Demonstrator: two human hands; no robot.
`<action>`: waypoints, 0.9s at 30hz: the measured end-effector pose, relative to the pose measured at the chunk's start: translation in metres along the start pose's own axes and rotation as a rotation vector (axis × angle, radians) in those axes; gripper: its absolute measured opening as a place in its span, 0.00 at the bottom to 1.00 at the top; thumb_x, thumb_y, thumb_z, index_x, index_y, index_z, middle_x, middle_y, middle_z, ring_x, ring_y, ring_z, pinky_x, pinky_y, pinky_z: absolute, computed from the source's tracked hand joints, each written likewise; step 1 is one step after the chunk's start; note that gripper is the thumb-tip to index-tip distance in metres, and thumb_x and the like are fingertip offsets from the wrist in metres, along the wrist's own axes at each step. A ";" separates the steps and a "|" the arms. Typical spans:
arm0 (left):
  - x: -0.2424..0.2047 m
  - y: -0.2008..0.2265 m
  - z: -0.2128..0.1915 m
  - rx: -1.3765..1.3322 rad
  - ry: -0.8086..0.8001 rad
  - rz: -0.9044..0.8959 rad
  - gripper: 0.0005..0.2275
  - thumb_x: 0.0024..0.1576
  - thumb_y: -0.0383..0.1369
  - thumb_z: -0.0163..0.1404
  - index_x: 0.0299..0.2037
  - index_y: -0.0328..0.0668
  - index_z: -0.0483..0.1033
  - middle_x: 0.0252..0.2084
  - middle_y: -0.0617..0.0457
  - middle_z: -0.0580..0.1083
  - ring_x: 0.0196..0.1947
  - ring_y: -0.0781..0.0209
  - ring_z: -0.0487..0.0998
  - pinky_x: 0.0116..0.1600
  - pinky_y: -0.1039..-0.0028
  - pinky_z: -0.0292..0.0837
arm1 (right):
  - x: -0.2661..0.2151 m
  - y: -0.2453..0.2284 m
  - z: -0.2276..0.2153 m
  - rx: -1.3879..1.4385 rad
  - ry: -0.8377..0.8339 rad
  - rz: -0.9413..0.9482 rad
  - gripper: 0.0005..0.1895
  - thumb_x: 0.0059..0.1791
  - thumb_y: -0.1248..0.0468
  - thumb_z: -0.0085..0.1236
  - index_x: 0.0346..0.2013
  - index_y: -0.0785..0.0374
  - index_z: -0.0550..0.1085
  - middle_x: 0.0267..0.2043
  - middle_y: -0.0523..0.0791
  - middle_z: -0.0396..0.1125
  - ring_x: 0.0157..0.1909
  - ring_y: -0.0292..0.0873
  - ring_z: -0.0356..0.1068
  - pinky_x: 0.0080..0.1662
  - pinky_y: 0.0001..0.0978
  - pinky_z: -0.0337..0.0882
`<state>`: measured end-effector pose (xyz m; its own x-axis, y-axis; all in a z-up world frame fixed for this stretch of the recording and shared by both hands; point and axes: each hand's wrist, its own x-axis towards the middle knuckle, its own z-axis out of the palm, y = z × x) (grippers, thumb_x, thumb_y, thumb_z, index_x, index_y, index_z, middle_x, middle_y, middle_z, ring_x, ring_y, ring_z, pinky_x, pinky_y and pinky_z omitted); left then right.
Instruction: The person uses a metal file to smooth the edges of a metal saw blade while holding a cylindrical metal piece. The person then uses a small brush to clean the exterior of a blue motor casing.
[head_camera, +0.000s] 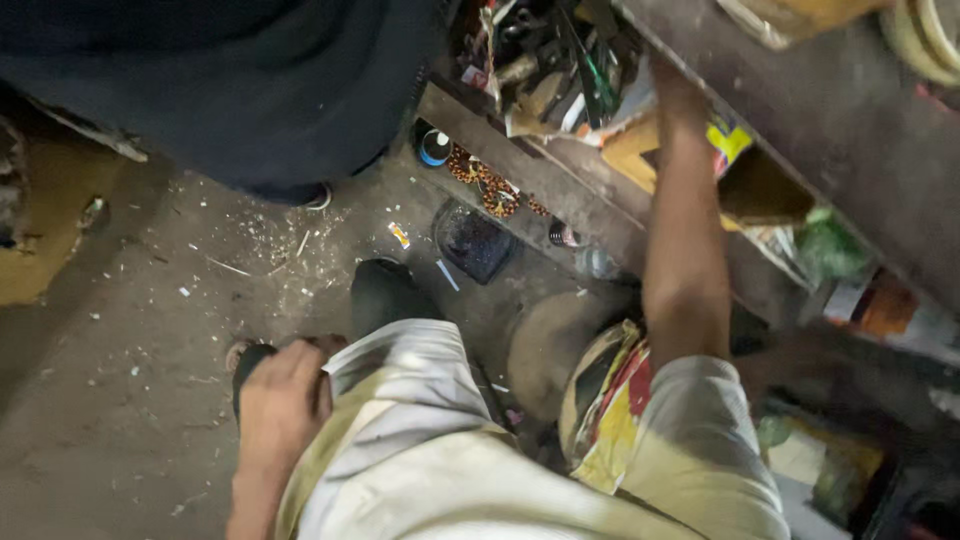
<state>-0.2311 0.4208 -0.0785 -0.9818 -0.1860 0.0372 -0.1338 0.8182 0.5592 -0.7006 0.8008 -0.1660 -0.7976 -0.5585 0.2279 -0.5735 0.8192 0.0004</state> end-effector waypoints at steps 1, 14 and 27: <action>0.001 0.008 0.008 0.000 -0.018 -0.020 0.12 0.47 0.27 0.54 0.42 0.40 0.75 0.43 0.44 0.76 0.42 0.45 0.77 0.48 0.59 0.73 | -0.004 0.016 0.005 -0.005 -0.033 0.020 0.09 0.56 0.62 0.55 0.37 0.66 0.75 0.36 0.57 0.70 0.40 0.62 0.70 0.43 0.53 0.71; 0.066 0.089 0.053 -0.283 -0.456 -0.085 0.12 0.56 0.32 0.52 0.48 0.41 0.79 0.46 0.41 0.78 0.45 0.39 0.78 0.48 0.56 0.75 | -0.082 0.054 -0.058 -0.021 -0.033 0.235 0.15 0.63 0.57 0.52 0.39 0.64 0.75 0.34 0.54 0.71 0.36 0.57 0.73 0.38 0.49 0.73; 0.124 0.134 0.131 -0.959 0.121 -0.105 0.11 0.69 0.30 0.37 0.50 0.34 0.72 0.49 0.41 0.78 0.46 0.53 0.80 0.52 0.66 0.76 | -0.185 -0.196 -0.060 0.906 -0.240 0.004 0.11 0.43 0.73 0.57 0.40 0.68 0.75 0.42 0.53 0.71 0.48 0.52 0.71 0.51 0.38 0.71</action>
<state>-0.3880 0.5781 -0.1074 -0.9435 -0.3314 0.0041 -0.0005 0.0139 0.9999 -0.4294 0.7509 -0.1497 -0.7592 -0.6506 0.0192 -0.4170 0.4636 -0.7818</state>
